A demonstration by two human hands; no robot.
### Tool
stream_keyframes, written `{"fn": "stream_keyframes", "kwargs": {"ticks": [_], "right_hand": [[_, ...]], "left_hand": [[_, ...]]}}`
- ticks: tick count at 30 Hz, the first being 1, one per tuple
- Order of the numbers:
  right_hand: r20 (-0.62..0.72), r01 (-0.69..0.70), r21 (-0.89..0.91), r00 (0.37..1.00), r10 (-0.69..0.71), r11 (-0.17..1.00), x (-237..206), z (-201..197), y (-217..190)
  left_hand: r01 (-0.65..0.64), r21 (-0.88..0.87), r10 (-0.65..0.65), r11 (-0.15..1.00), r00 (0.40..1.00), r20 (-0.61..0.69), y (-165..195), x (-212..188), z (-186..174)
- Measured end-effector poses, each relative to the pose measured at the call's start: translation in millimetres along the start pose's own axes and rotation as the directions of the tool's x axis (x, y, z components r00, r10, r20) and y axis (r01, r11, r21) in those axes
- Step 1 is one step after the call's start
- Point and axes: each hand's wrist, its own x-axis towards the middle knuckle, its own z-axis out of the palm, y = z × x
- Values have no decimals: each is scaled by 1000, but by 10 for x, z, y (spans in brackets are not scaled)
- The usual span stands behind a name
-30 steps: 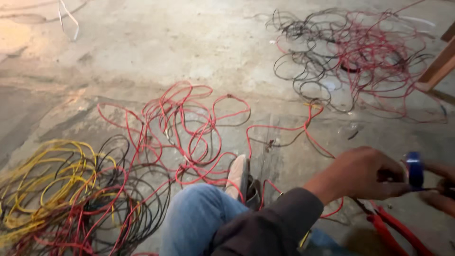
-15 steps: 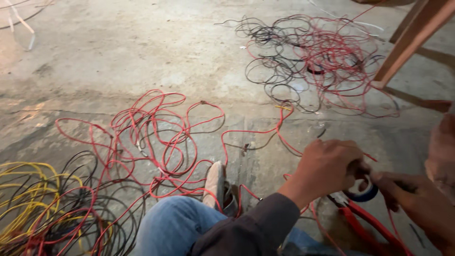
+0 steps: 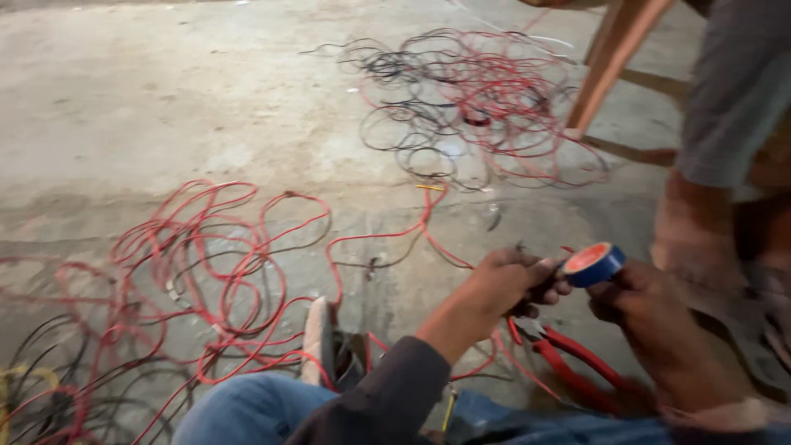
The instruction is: The person strips the insulation from red and black wires using pliers, twists the exposed copper strands together, and wraps the connection with blue electrical tape. The person repeats this process on multiple wire pairs.
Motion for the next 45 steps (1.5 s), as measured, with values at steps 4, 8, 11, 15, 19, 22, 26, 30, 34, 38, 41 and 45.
{"fn": "stream_keyframes", "kwargs": {"ticks": [4,8,11,15,19,22,26,30,34,38,41,45], "right_hand": [[52,344,-382,935,-352,858,-25,110,7],[122,302,-386,953,-276,872,-71,203,-52],[171,273,-272,957,-233,923,-111,241,-107],[204,281,-350,954,-220,894,-134,288,-149],[163,288,-467,957,-239,836,-132,375,-161],[64,312,-447,946,-318,838,-155,451,-194],[31,394,-508,897,-441,766,-237,537,-310],[51,403,-523,894,-445,751,-383,619,-448],[113,472,-572,856,-505,671,-471,612,-592],[119,512,-530,834,-539,676,-504,585,-682],[105,522,-518,825,-555,678,-506,583,-708],[38,499,-504,828,-559,705,-482,584,-697]], "left_hand": [[-227,481,202,847,974,102,165,-156,-20],[-175,665,199,726,979,41,360,-395,14],[-213,551,176,807,977,119,480,-496,70],[-148,549,95,822,988,124,574,-556,39],[-175,555,175,813,983,54,539,-487,10],[-230,545,310,806,949,-58,428,-353,72],[-151,352,239,924,945,-223,304,-235,46],[-60,482,268,874,887,-376,239,-184,-87],[109,297,-18,949,956,-291,194,-150,-206],[77,470,96,879,937,-335,127,-109,-151],[35,603,298,797,846,-443,96,-88,-68],[-183,394,332,901,875,-353,112,-59,-43]]}}
